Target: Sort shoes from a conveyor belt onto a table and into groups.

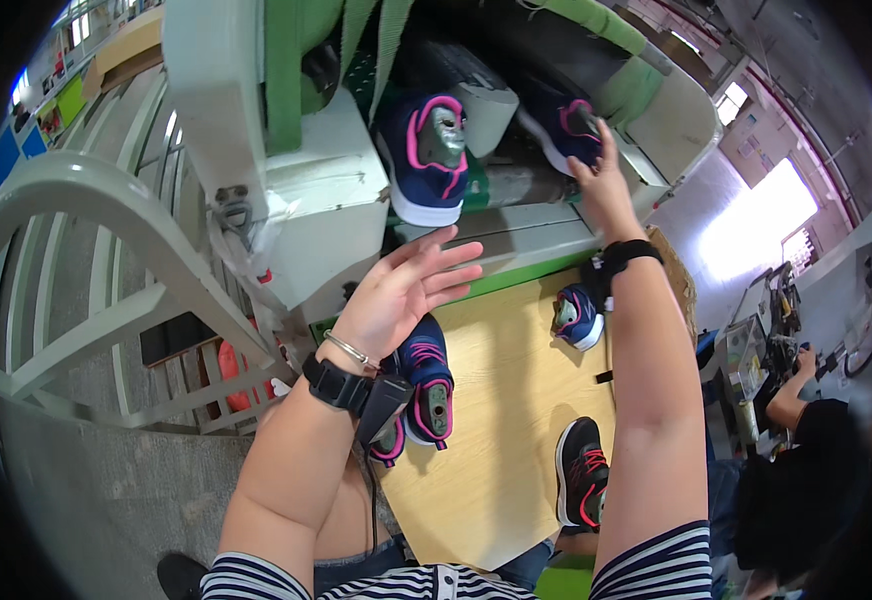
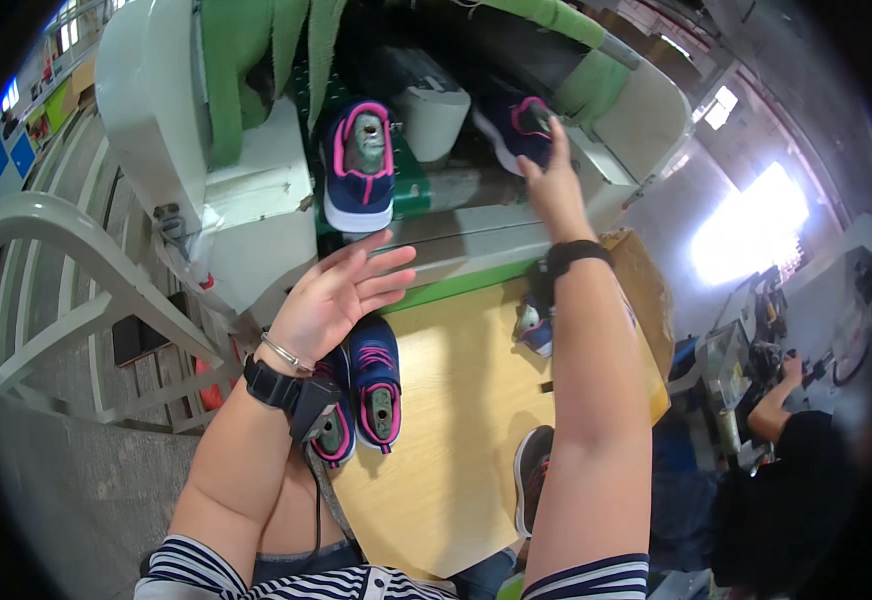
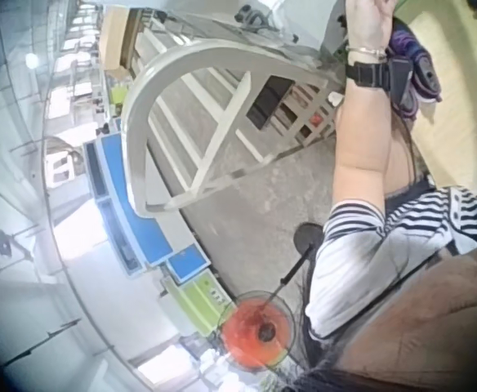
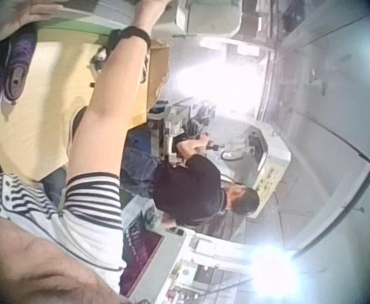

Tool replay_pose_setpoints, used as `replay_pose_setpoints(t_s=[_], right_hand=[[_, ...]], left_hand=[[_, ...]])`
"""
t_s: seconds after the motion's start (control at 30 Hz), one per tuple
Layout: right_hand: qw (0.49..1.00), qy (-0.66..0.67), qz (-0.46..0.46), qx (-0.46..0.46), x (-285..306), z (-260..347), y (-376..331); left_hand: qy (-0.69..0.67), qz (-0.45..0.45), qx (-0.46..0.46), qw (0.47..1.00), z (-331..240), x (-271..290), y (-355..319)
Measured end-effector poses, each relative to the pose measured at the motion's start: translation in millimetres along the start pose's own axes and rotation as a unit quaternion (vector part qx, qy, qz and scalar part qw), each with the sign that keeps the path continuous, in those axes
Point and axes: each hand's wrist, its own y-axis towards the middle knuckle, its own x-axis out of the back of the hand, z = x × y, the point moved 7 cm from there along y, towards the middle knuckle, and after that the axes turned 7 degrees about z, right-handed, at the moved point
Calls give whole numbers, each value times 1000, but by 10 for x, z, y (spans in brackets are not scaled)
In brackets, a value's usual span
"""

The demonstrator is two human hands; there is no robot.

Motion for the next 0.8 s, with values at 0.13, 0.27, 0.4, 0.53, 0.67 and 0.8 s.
replay_pose_setpoints(t_s=[0.13,0.27,0.4,0.53,0.67,0.8], right_hand=[[992,-101,-53,44,-16,-447,-390],[852,-445,49,-273,-240,-1944,-2041],[901,-340,44,-267,-477,-1131,-2484],[950,-267,-15,-161,-479,-688,-2807],[858,402,64,-312,-704,-291,-3513],[952,209,82,-207,-882,175,-3904]], left_hand=[[31,-6,7,999,-38,13,-28],[34,24,27,999,84,-136,60],[46,2,38,998,62,23,-104],[44,-2,42,998,91,65,-127],[35,-11,32,999,60,59,-200],[45,-8,44,998,139,57,-171]])
